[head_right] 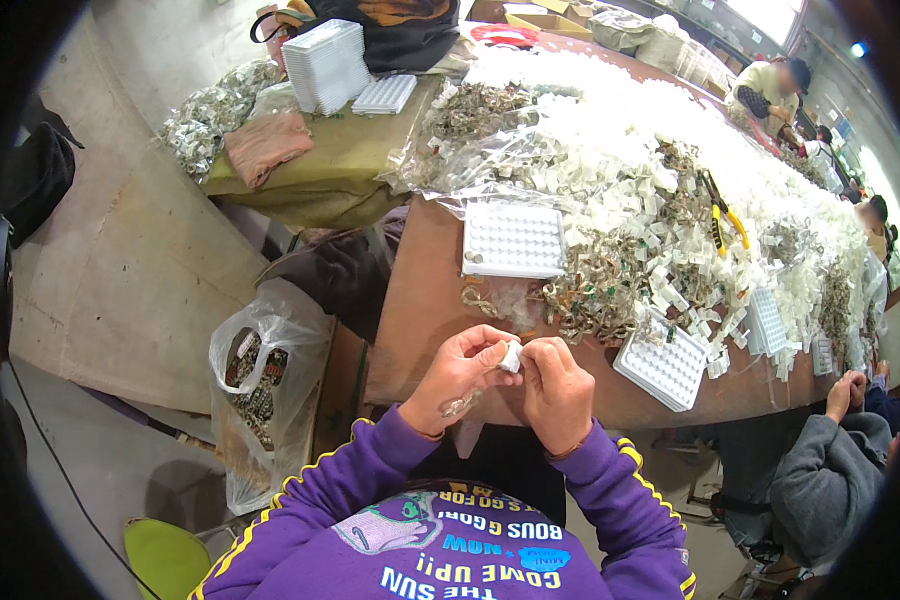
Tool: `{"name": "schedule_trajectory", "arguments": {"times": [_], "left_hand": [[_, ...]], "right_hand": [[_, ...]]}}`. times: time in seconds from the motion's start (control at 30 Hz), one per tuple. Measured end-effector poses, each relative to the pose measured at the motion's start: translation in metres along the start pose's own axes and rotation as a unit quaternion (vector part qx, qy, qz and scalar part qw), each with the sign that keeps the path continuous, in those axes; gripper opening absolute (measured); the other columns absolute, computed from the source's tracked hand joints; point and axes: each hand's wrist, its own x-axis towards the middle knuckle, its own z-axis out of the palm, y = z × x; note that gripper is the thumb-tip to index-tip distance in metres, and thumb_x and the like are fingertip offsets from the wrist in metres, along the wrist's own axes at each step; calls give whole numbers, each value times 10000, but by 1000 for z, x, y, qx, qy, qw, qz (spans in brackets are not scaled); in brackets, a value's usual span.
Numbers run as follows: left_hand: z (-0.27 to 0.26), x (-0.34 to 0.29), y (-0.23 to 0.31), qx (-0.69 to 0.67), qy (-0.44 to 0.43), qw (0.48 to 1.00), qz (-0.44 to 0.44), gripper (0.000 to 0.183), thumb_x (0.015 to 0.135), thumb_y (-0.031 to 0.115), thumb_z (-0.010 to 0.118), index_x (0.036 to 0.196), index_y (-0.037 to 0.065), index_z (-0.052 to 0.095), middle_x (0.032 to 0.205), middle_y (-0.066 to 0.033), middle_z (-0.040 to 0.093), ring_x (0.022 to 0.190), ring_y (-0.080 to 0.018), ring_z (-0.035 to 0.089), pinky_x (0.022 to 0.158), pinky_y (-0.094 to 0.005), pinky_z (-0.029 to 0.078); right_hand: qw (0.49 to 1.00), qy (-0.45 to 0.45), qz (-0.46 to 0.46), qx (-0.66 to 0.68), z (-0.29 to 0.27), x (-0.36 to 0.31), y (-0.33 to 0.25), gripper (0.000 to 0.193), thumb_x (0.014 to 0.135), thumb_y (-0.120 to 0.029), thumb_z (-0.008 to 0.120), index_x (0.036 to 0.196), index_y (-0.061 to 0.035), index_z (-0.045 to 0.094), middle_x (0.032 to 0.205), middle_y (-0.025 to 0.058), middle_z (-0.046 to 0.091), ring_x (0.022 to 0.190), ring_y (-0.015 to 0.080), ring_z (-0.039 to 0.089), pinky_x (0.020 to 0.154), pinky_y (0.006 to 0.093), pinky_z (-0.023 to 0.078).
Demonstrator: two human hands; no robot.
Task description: The person assembles small electronic components by hand at a workbench. They insert a green circuit board into a white plastic housing, then place a small white component into the same housing. The person repeats this process with multiple units, handling wires and components one at a time.
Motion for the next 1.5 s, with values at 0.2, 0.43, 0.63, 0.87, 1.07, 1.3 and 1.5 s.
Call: {"name": "schedule_trajectory", "arguments": {"times": [0.2, 0.43, 0.63, 0.87, 1.07, 1.3, 1.5], "left_hand": [[2, -1, 1, -2, 16, 1000, 1, 213, 998, 161, 591, 1127, -8, 594, 1043, -72, 636, 945, -135, 639, 833, -312, 589], [2, -1, 0, 4, 26, 1000, -4, 215, 998, 169, 593, 1125, -5, 593, 1019, -71, 651, 914, -135, 652, 832, -314, 586], [2, 2, -2, 13, 40, 999, 5, 228, 1000, 173, 591, 1142, -6, 588, 1053, -77, 642, 909, -143, 654, 836, -313, 579], [38, -6, 18, 52, 52, 989, -124, 234, 1011, 121, 545, 1208, -5, 560, 1068, -82, 647, 853, -167, 678, 777, -256, 566], [58, 93, 64, -144, 48, 987, -46, 520, 1042, 242, 494, 1409, -73, 303, 1301, -229, 542, 1085, -232, 631, 924, -342, 550], [51, 129, 28, 571, 58, 793, 205, 412, 962, 220, 631, 1304, 3, 558, 1223, -165, 645, 1013, -241, 689, 818, -317, 551], [46, 175, 28, 811, 74, 493, 307, 139, 863, 230, 689, 960, 130, 681, 953, -81, 645, 846, -310, 661, 720, -425, 541]], "right_hand": [[1000, 18, -1, 6, 5, -1, 0, 92, 863, 43, 641, 917, -5, 586, 836, 155, 619, 693, 314, 639, 613, 338, 515], [996, 29, 60, 61, 4, -7, 0, 116, 844, 64, 641, 921, -8, 591, 829, 155, 622, 697, 317, 642, 616, 341, 518], [999, 27, 0, 32, 6, -2, 6, 100, 848, 46, 632, 913, -18, 591, 838, 148, 630, 700, 327, 650, 607, 343, 516], [969, 106, 159, 154, -23, -26, 8, 85, 880, 19, 656, 961, 10, 635, 896, 119, 664, 752, 200, 699, 659, 290, 541], [964, 91, 193, 157, -48, -54, 6, 62, 941, 13, 591, 982, 37, 630, 881, 69, 651, 773, 141, 687, 678, 241, 513], [972, 90, 179, 125, -71, -73, 15, 43, 910, 52, 599, 922, 47, 640, 848, 105, 672, 713, 164, 693, 640, 257, 531], [974, 93, 164, 128, -77, -80, 15, 51, 886, 34, 647, 935, 24, 658, 825, 109, 689, 703, 167, 703, 635, 263, 550]]}}
